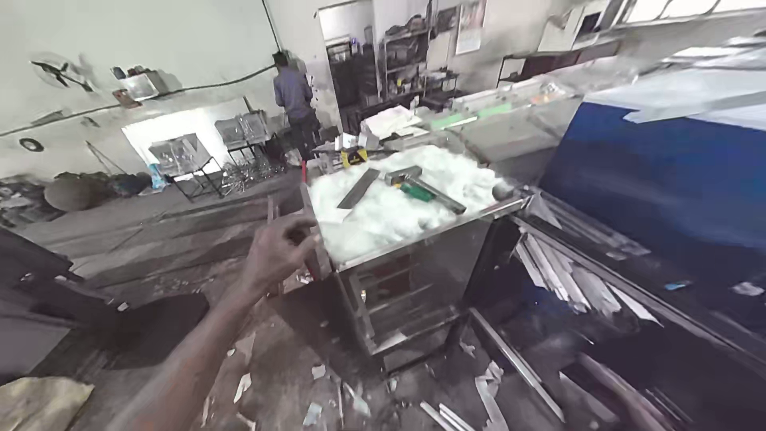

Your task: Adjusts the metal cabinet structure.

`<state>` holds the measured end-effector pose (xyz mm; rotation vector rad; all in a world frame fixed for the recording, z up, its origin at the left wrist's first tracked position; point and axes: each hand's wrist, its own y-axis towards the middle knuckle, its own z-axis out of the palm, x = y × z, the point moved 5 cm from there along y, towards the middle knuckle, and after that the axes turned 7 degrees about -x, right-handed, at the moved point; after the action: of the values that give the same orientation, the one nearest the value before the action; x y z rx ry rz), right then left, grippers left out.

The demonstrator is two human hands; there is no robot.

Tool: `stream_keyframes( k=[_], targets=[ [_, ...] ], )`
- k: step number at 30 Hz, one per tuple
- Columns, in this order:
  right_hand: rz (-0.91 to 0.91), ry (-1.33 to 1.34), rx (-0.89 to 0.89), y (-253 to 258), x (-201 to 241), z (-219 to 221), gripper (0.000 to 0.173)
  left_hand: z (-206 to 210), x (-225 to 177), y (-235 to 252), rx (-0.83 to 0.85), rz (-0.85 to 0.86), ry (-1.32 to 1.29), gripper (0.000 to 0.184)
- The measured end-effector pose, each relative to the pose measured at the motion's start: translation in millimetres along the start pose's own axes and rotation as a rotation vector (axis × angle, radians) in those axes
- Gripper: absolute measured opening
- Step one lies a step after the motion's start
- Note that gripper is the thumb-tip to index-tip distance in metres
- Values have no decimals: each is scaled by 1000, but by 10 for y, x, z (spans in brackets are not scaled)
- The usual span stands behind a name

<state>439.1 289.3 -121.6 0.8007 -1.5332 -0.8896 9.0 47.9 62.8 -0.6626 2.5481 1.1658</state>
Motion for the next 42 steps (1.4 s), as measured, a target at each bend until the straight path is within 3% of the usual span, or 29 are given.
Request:
stream_keyframes(
  k=[2, 5, 10, 13, 17, 20, 22, 24, 27, 30, 31, 33, 36, 38, 42],
  targets=[
    [-31, 36, 235, 658, 195, 627, 39, 255, -42, 513, 130, 26, 140, 36],
    [-130, -66, 413, 1489, 230, 1525, 39, 766, 55, 1185, 277, 32, 248, 42],
    [-38, -415, 944, 2184, 83, 2547, 31, 1439, 178, 1730, 569, -61, 409, 41],
    [-26, -490, 1124, 2256, -15, 2868, 33, 1632, 290, 1789, 664, -75, 414, 40],
    [60, -542, 1197, 2376, 76, 3052, 54, 1716, 362, 1811, 679, -117, 409, 66],
    [269, -432, 1319, 2474, 124, 3216, 48, 1761, 433, 1881, 730, -180, 390, 83],
    [452, -243, 1445, 2459, 95, 3356, 35, 1734, 417, 1896, 760, -226, 365, 93],
    [666, -28, 1514, 2453, 75, 3457, 36, 1704, 385, 1927, 759, -257, 318, 105],
    [965, 175, 1421, 2474, 138, 3497, 26, 1665, 318, 1970, 735, -299, 273, 120],
    [1047, 337, 1293, 2430, 167, 3481, 21, 1649, 228, 1998, 707, -337, 326, 117],
    [1027, 402, 1243, 2424, 168, 3456, 22, 1650, 194, 2020, 708, -329, 352, 110],
    [912, 499, 1127, 2392, 173, 3350, 23, 1684, 153, 2029, 738, -250, 433, 77],
    [571, 459, 895, 2271, 188, 3015, 16, 1723, -24, 2040, 769, -75, 602, 40],
    [440, 450, 782, 2065, 115, 2696, 31, 1748, -75, 2038, 742, -11, 627, 36],
    [568, 658, 722, 1638, -29, 2205, 30, 1673, -90, 2019, 711, -120, 560, 38]
  ],
)
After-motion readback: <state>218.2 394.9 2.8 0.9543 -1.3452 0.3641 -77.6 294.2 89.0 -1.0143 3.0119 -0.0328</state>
